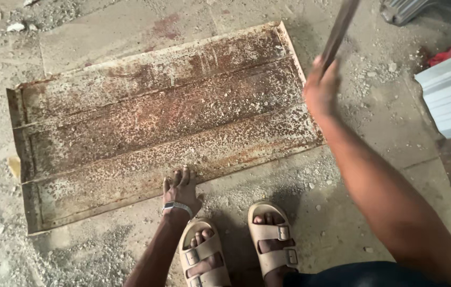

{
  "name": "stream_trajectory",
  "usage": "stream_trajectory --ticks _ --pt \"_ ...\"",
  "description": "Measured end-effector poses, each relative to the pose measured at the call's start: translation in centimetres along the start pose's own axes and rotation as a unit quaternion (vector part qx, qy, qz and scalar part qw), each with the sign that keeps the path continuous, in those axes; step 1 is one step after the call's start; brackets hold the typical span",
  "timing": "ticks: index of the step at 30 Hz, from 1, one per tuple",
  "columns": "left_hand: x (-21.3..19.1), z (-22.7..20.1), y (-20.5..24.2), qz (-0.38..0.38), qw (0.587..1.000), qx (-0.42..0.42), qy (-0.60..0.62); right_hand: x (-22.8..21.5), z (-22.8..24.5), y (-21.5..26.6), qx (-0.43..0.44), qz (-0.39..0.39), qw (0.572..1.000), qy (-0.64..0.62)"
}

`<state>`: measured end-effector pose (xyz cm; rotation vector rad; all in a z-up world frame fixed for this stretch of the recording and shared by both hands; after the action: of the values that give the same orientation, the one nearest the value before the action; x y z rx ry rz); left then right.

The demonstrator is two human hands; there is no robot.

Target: The person repeatedly strikes a rectangular metal sheet on the floor with a hammer. The person holds the sheet steady with the left hand while swinging the hammer with the right hand to remove rust or debris.

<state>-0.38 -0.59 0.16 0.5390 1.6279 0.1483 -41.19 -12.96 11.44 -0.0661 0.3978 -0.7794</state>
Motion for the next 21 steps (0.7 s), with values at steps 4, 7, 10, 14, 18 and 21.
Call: stream_trajectory --ticks 4,7,10,14,18,21 --pt "-0.1 0.1 -0.4 -0.006 1.000 0.003 -0.005 0.7 -8.2 2.8 0.228 0.236 0.879 0.346" --pt "0.0 -0.9 -1.1 -0.017 0.999 0.027 -0.005 -1.6 -9.4 2.1 0.125 0.204 0.888 0.394" --pt "0.4 0.7 0.2 -0.020 0.999 0.031 0.000 -2.0 -7.2 3.1 0.172 0.120 0.955 0.208" --pt "0.1 0.2 -0.5 -0.028 0.999 0.034 0.009 -2.2 -0.4 1.1 0.037 0.069 0.997 -0.003" --pt "-0.6 0.0 0.4 -0.034 0.998 0.026 0.040 -0.2 2.4 1.2 -0.076 0.010 0.991 -0.112" --pt "-1.0 -0.6 0.4 -0.027 0.999 0.014 0.024 1.8 -0.1 3.1 -0.074 0.007 0.993 0.089"
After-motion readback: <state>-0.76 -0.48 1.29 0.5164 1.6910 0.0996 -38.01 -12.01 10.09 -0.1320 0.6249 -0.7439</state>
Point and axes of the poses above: each hand's wrist, its own y-axis away from the middle knuckle, its own x-axis out of the palm, z = x × y, the point moved 4 cm from there along -y, towards the middle knuckle, and after that the axes turned 12 degrees about -z, right-handed, at the moved point
